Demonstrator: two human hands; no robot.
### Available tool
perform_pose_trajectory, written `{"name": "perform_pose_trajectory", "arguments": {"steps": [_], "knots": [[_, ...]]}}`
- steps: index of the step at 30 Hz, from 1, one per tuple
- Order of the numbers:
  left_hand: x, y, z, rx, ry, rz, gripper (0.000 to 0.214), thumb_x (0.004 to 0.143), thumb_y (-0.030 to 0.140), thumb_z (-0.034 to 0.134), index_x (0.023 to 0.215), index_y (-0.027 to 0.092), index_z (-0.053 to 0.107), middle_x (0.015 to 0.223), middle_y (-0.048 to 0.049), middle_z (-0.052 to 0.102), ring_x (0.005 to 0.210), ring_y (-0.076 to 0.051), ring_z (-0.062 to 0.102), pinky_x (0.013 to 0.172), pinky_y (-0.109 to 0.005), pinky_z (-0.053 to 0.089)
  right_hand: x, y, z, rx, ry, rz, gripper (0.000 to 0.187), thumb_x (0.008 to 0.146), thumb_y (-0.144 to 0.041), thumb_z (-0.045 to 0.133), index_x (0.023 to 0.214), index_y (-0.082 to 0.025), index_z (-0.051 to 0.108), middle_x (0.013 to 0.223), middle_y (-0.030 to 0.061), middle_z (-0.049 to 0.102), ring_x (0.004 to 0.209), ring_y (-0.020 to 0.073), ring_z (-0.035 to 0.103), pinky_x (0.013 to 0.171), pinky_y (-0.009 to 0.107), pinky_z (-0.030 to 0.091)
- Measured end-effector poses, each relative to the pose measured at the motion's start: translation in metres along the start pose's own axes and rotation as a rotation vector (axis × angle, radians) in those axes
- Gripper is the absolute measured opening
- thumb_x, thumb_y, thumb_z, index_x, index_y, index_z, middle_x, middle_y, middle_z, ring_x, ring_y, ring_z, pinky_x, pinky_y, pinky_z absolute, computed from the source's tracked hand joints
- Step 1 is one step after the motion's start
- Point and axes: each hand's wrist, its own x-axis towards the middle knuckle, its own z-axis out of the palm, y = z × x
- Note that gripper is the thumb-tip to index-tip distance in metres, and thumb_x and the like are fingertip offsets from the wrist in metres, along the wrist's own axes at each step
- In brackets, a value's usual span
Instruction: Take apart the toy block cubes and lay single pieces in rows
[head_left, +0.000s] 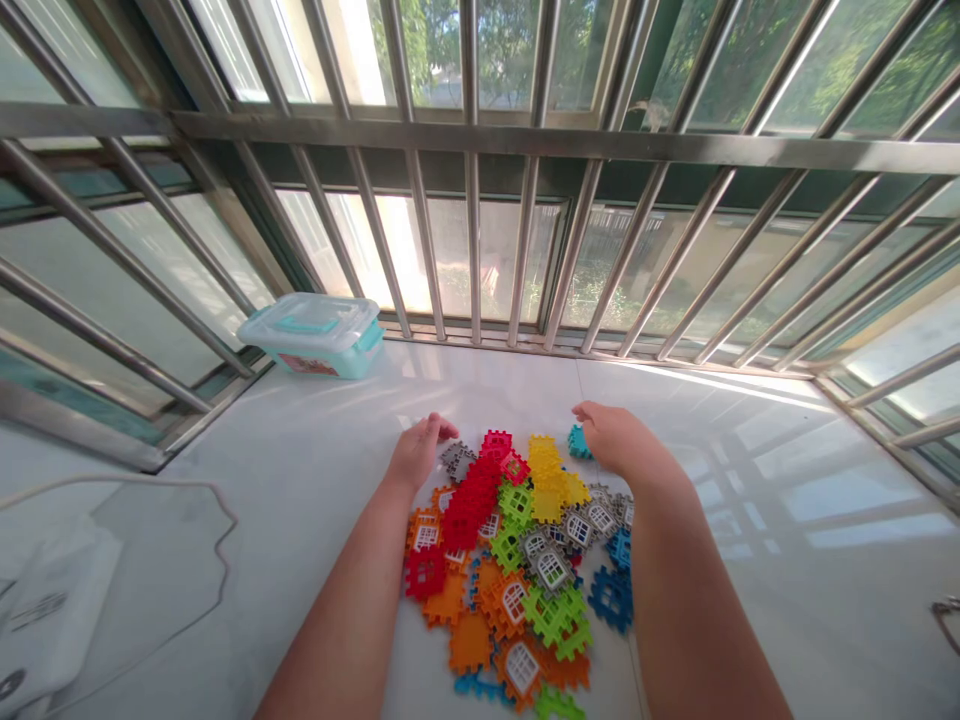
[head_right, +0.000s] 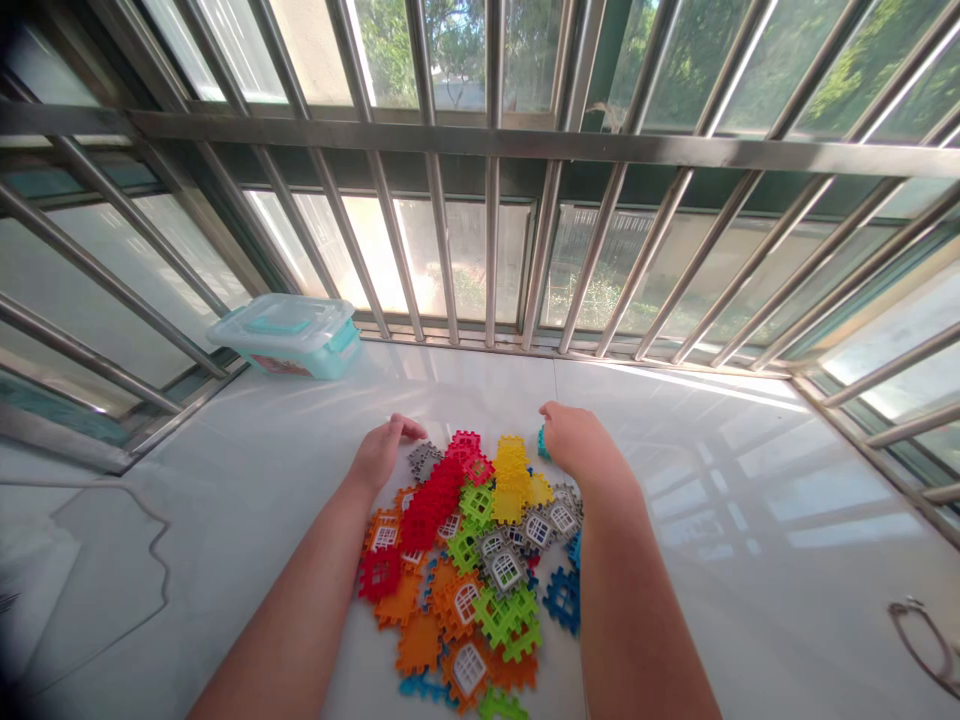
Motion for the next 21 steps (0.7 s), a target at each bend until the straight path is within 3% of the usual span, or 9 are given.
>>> {"name": "perform_pose_trajectory", "arguments": {"steps": [5, 12, 17, 21], "knots": [[0.0, 0.002, -0.001, 0.025, 0.007, 0.021, 0.071, 0.104, 0.072, 0.031, 0.087, 0.022, 0.077, 0.094, -0.007, 0.079, 0.095, -0.023, 0.071, 0.094, -0.038, 0.055, -0.003, 0.007, -0.006, 0.049, -0.076, 0.07, 0.045, 0.096, -0.022, 0.044, 0.131, -0.02, 0.073, 0.13, 0.0124, 0.074, 0.116, 0.0282, 0.068, 0.094, 0.035, 0.052], [-0.001, 0.004, 0.0, 0.014, 0.01, 0.019, 0.07, 0.103, 0.073, 0.032, 0.087, 0.021, 0.077, 0.095, -0.0078, 0.079, 0.095, -0.024, 0.07, 0.093, -0.039, 0.056, 0.004, 0.012, 0.004, 0.004, -0.061, 0.078, 0.051, 0.098, -0.018, 0.039, 0.143, -0.017, 0.064, 0.141, 0.0141, 0.068, 0.126, 0.0299, 0.063, 0.1, 0.038, 0.049], [-0.003, 0.011, 0.0, -0.008, 0.021, 0.006, 0.07, 0.101, 0.075, 0.035, 0.085, 0.021, 0.076, 0.093, -0.0082, 0.078, 0.094, -0.024, 0.07, 0.092, -0.039, 0.057, 0.007, 0.014, 0.008, 0.024, -0.099, 0.115, 0.044, 0.099, -0.019, 0.041, 0.133, -0.02, 0.069, 0.129, 0.0137, 0.073, 0.114, 0.0273, 0.067, 0.089, 0.033, 0.05], [-0.002, 0.012, 0.0, -0.001, 0.014, 0.004, 0.07, 0.101, 0.075, 0.034, 0.085, 0.021, 0.076, 0.093, -0.0083, 0.078, 0.094, -0.024, 0.07, 0.092, -0.038, 0.058, 0.009, 0.013, 0.01, 0.025, -0.079, 0.103, 0.044, 0.099, -0.02, 0.043, 0.137, -0.022, 0.066, 0.133, 0.0118, 0.072, 0.118, 0.0264, 0.066, 0.09, 0.032, 0.049]]}}
